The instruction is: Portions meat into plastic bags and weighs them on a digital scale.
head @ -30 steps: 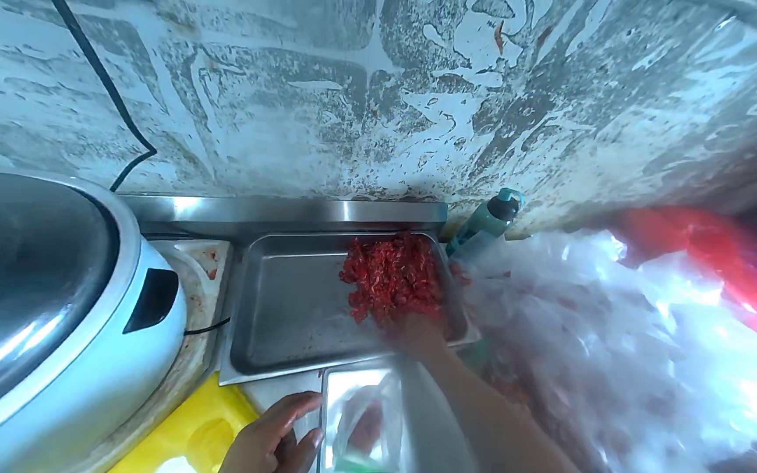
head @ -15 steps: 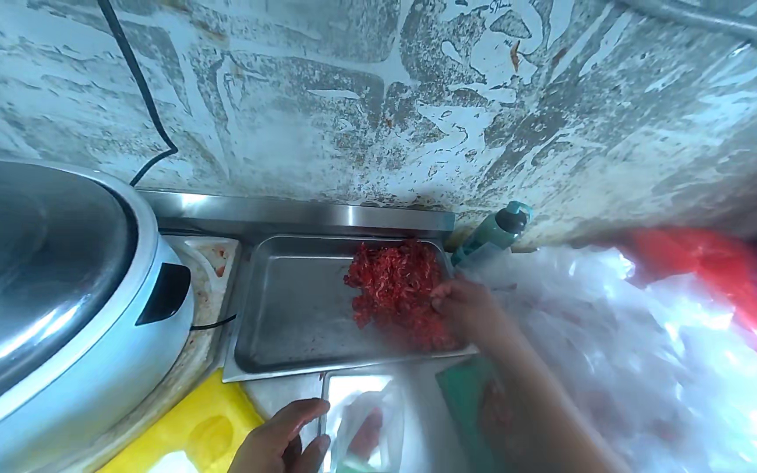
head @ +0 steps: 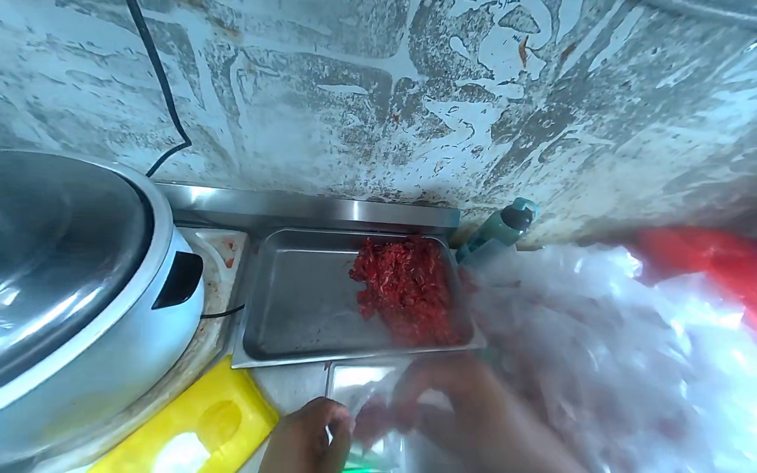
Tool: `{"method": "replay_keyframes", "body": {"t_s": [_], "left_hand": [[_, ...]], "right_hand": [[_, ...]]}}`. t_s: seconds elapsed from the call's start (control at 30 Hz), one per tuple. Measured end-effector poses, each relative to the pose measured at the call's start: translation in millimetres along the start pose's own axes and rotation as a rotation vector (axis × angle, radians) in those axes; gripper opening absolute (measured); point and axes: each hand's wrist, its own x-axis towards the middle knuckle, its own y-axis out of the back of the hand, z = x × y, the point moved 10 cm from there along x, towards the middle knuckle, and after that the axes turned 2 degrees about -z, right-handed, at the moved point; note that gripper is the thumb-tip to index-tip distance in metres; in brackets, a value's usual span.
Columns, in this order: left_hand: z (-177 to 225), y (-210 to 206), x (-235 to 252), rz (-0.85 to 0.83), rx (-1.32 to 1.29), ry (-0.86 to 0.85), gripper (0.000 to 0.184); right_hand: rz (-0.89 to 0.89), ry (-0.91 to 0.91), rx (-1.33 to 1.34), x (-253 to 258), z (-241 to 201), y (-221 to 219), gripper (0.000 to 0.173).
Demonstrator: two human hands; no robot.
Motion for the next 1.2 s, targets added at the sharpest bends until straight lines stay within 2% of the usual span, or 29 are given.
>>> {"method": "replay_keyframes", "body": {"t_s": [0.1,0.17,0.33,0.43,0.53,0.63,0.77,1.0,1.2], "left_hand": [[-8,-6,-1,-0.007,-0.024,0.018,0.018],[-8,-6,-3,-0.005,-0.023,0.014,0.019],[-4,0,-3,0.036,-0.007,-0.013,0.022],[-8,19,-4,0.116,-0.023,-0.002,0.036],[-21,48,-8,0.233,0.031,0.030,0.042],[-42,71,-13,0.303,0.092,0.075,0.041],[-79,87,-23,0.291,0.200,0.183,0.039],[-185,77,-42,0.130,0.536,0.543,0.050],[-203,65,-52,0.181,0.654,0.503,0.041]], "right_hand": [[0.019,-0.125,-0.531,-11,39,-23,0.021],[0.108,-0.134,-0.673,-19,40,-24,0.025],[0.266,-0.091,-0.565,-34,21,-3,0.021],[0.323,-0.092,-0.478,-45,29,10,0.020],[0.340,-0.136,-0.415,-57,42,18,0.020],[0.379,-0.217,-0.359,-70,57,24,0.020],[0.433,-0.304,-0.265,-85,73,30,0.019],[0.460,-0.355,-0.140,-99,93,31,0.018],[0.410,-0.431,-0.111,-98,110,30,0.017]]}}
